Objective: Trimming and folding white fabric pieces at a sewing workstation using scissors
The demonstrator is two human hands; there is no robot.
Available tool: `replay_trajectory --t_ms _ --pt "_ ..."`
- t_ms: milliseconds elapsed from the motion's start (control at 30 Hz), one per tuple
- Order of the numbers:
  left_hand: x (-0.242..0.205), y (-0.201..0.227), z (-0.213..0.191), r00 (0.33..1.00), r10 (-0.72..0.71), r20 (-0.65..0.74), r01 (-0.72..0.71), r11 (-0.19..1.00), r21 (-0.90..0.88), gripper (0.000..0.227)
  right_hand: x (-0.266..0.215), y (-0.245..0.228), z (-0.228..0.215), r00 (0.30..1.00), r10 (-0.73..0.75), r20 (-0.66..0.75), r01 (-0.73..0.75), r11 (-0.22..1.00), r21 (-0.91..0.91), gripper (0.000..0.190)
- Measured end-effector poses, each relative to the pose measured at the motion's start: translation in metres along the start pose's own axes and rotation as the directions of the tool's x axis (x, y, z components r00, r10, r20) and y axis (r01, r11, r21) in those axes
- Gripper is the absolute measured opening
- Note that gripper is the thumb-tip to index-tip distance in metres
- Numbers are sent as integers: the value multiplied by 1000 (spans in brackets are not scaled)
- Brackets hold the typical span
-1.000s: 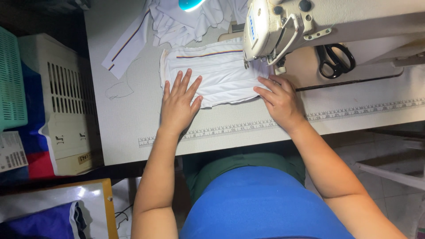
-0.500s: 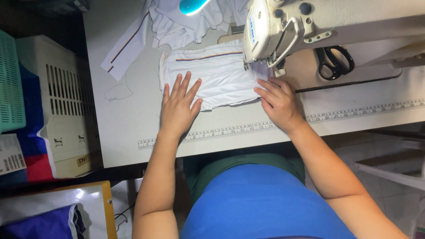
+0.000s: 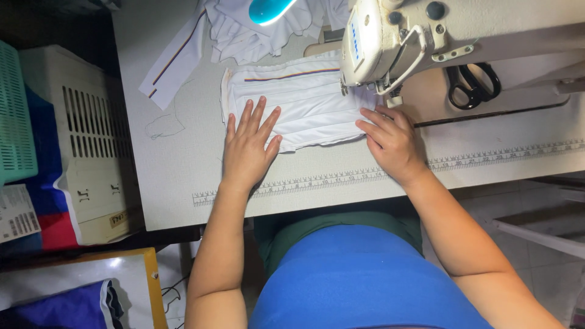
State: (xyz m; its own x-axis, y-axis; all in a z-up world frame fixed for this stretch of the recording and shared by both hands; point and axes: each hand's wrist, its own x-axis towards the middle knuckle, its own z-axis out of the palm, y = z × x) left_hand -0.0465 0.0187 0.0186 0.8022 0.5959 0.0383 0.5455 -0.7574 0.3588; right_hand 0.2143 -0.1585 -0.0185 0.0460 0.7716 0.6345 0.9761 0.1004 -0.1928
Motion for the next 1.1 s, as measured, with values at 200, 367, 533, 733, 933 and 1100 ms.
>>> replay_trajectory --t_ms 200,367,533,733,933,1100 --pt "0 -1 0 1000 5 -13 -5 1000 -3 49 0 -1 0 1000 10 8 -10 1000 14 29" --pt "4 -6 0 1000 20 -17 -20 1000 1 49 0 -2 -3 1000 14 20 -14 1000 19 29" --pt "8 -7 -3 1000 17 9 -17 1000 -10 48 2 -3 -4 1000 14 27 -15 1000 24 28" --pt "12 -8 -5 1000 15 9 -15 1000 2 48 0 2 1 998 40 42 -40 999 5 27" --pt "19 -10 -9 1000 16 18 -16 1000 -19 48 -1 7 6 997 38 62 -35 998 -51 25" --pt "24 -14 -8 1000 29 -1 -29 999 -23 47 3 11 8 998 17 63 -10 993 -121 24"
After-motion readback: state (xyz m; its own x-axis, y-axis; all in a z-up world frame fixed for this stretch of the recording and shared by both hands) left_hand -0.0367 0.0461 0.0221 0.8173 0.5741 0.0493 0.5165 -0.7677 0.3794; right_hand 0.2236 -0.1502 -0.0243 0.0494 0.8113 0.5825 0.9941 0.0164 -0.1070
